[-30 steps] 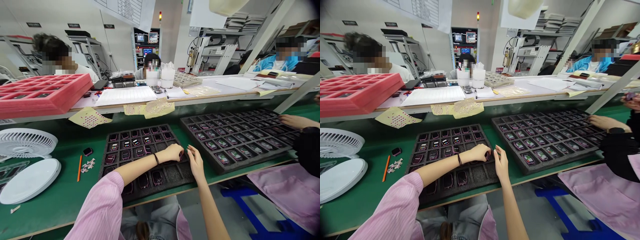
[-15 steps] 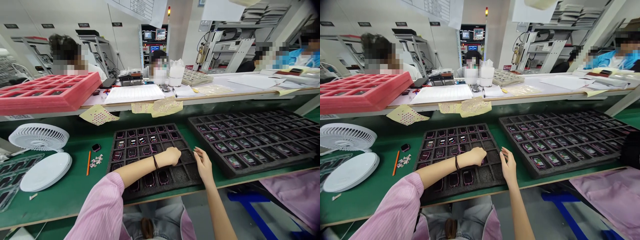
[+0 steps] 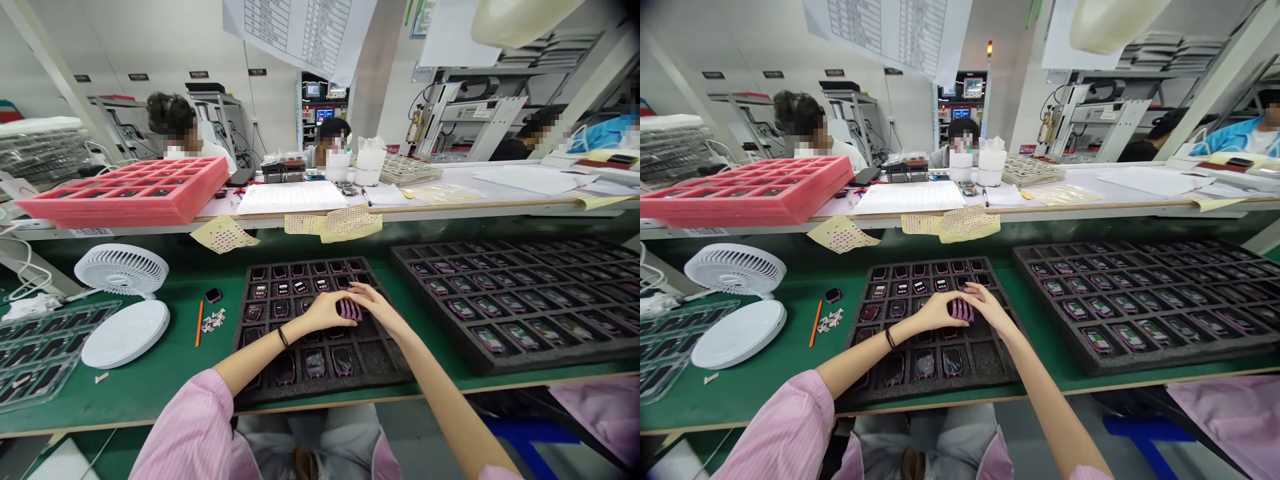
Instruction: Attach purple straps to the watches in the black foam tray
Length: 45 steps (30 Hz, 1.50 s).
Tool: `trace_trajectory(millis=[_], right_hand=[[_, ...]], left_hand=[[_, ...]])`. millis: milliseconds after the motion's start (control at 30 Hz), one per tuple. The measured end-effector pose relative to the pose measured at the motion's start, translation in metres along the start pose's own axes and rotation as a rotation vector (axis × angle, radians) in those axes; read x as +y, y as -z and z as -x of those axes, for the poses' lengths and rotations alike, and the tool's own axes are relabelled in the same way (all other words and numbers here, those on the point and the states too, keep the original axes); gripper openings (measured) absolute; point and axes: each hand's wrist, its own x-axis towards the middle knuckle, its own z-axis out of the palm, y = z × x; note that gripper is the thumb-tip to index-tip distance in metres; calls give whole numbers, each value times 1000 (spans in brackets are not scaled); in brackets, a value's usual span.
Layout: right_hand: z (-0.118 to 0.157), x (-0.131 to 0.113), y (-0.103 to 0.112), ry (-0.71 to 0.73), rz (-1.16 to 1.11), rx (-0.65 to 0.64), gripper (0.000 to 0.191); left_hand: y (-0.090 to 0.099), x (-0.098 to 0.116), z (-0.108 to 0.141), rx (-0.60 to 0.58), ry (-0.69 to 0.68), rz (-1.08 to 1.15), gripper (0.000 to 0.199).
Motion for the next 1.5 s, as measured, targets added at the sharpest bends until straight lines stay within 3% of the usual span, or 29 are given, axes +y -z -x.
trace_trajectory(millis=[100, 200, 333, 633, 700, 800, 933, 1067, 1167, 1500], right_hand=[[-14, -14, -21, -194, -194, -262, 39], [-26, -18, -45, -326, -325, -476, 36], [-42, -13, -71, -362, -342, -547, 37], [-40, 2, -86, -306, -321, -391, 35], [-41, 2, -82, -272, -329, -351, 36], [-45, 1, -73, -221, -389, -283, 41], [-52, 4, -61, -218, -462, -184, 40], [-55, 9, -58, -213, -472, -156, 40], [-55, 11, -58, -210, -466, -144, 40], [-48, 7, -62, -224, -440, -108, 38]], left_hand=[[23, -8, 16, 166, -50, 69, 59], [39, -16, 32, 247, -74, 66, 61], [45, -28, 45, 281, -46, 57, 64], [48, -38, 50, 171, -31, 42, 71], [50, -40, 50, 198, -49, 13, 62], [55, -43, 48, 352, 5, 58, 54], [56, -50, 45, 559, 353, 452, 61], [55, -54, 41, 535, 657, 1012, 41], [57, -55, 42, 513, 676, 1292, 27], [60, -56, 45, 443, 599, 1574, 43]])
